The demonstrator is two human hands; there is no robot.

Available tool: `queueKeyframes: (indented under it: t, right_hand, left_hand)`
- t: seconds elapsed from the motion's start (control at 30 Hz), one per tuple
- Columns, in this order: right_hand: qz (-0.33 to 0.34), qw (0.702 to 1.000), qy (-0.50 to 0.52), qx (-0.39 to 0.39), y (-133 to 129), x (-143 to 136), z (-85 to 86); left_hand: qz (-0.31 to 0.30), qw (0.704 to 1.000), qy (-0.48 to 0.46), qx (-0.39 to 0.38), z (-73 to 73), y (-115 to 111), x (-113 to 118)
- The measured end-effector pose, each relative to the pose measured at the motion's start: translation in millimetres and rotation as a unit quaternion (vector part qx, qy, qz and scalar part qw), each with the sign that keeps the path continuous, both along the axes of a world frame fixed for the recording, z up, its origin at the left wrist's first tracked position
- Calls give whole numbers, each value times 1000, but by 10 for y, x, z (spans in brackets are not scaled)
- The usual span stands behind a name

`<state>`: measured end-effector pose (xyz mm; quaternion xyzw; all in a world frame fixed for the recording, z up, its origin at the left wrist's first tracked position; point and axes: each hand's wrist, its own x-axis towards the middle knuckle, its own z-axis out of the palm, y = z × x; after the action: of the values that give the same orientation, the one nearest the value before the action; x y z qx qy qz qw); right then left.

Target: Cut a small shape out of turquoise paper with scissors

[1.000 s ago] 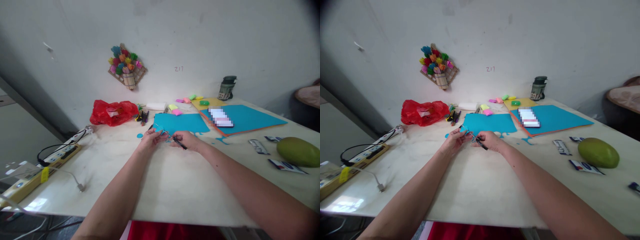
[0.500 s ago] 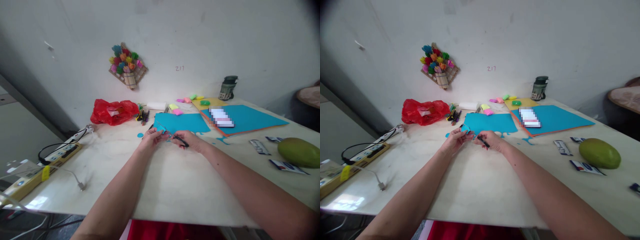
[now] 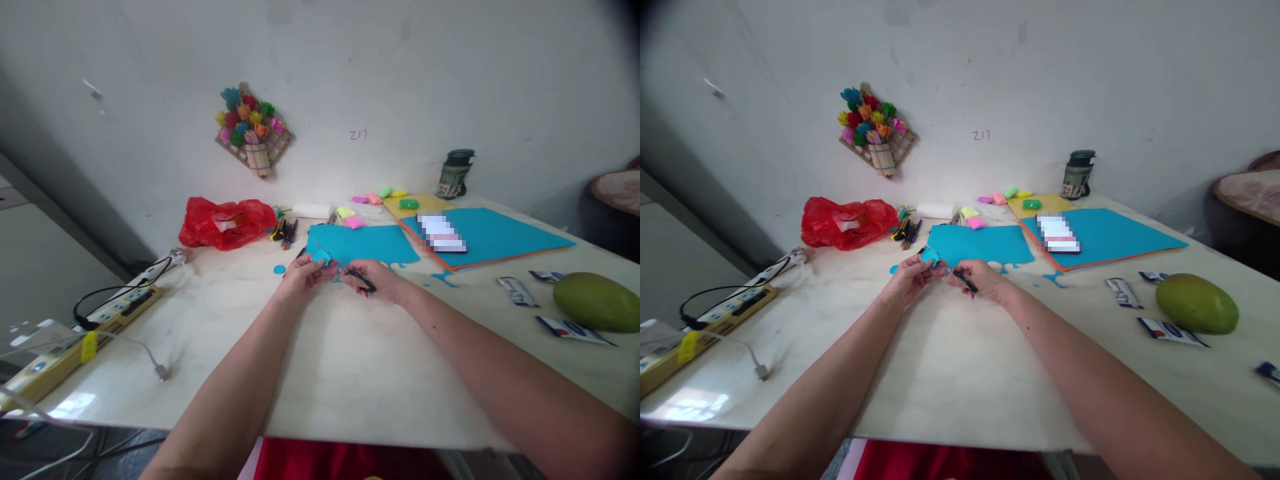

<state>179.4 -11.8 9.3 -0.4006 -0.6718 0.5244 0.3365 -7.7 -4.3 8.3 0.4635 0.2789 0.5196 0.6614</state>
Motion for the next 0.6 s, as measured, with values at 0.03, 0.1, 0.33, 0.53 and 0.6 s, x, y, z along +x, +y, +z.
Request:
queueKeyframes:
  t: [0.03,0.1,0.33,0.53,0.6]
  right_hand:
    - [0,1000,1,0,0,-1,-2]
    - [1,1000,2,1,-1,-3,-2]
    - [-7,1000,12,-4,-4,-12,-4]
    - [-9,1000,13,-7,-18,-16,12]
    - [-7,1000,20,-10,-18,-19,11]
  left_hand:
    - [0,1000,0,0,3,-2,1]
    - [0,1000,1,0,7,-5,2]
    - [-4,1000,4,-3,0,4,-8]
    - [0,1000,5,-4,2,-1,-5]
    - [0,1000,5,-5,6,-4,-1]
